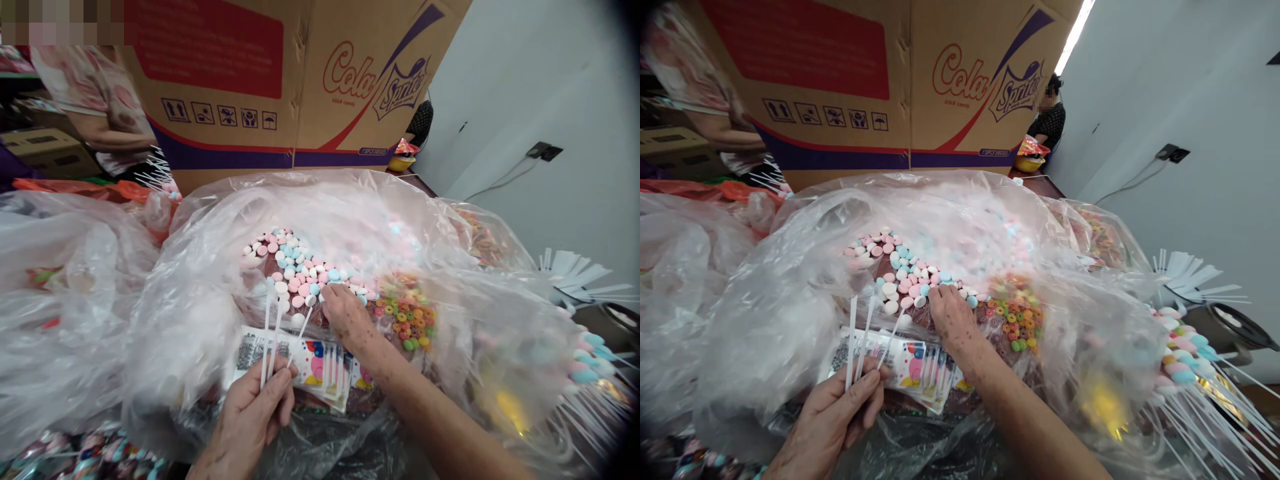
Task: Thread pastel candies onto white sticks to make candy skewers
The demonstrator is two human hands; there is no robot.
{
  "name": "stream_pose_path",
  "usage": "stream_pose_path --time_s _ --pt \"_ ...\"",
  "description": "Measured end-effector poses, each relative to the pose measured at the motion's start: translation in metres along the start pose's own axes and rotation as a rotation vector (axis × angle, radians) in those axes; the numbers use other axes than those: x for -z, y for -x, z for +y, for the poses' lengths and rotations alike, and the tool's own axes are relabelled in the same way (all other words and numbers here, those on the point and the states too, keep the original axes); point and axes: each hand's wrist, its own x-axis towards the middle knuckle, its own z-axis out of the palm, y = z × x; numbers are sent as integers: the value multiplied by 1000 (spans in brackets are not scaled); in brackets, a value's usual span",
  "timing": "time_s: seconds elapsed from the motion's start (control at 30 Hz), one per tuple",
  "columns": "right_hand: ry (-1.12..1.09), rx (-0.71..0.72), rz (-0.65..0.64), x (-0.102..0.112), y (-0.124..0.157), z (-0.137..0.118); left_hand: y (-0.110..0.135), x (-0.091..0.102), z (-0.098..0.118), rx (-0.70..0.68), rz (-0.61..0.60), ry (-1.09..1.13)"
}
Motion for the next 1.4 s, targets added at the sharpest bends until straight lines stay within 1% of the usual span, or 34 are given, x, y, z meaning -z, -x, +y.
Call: stream_pose_path --time_s 0.17,0.27,0.37,0.4,0.5,0.57,0.6,0.63,0.7,0.77,0.8,0.87,1.0,1.1,1.2,1.4 --pt "-49 6 -3 8 4 3 1 -1 2 -29 10 -13" --pt "-64 60 -18 10 14 0 2 -2 3 -23 -8 -14" --pt "-71 119 -16 10 21 -4 3 -3 3 -56 -19 -26" --pt "-112 116 -12 10 21 -4 2 -3 3 -68 -23 -40" --pt "-344 13 16 9 18 -1 0 -1 0 -117 -35 -112" --pt "-453 -74 38 10 16 3 -3 1 -2 -178 -47 -187" --pt "-533 -133 52 12 16 6 -4 3 -2 -208 -60 -239" --pt "-664 -203 67 13 16 8 -5 4 -2 -235 -73 -299" --pt "-1103 -372 106 18 20 10 -6 6 0 -270 -90 -429" --pt "-1551 -497 141 24 26 8 -7 5 4 -278 -100 -545" --pt "-1690 -524 157 27 30 7 -7 4 5 -277 -102 -592" --pt "-1829 -562 176 33 35 2 -7 2 8 -274 -112 -661" --pt "-1891 -597 174 41 40 -5 -9 0 7 -284 -125 -689" --pt "-1917 -591 181 43 41 -8 -10 -1 5 -292 -93 -674" --pt "-1936 -576 169 44 41 -10 -11 -2 5 -288 -69 -685" --pt "-1955 -544 144 41 43 -12 -10 -4 9 -282 -67 -688"
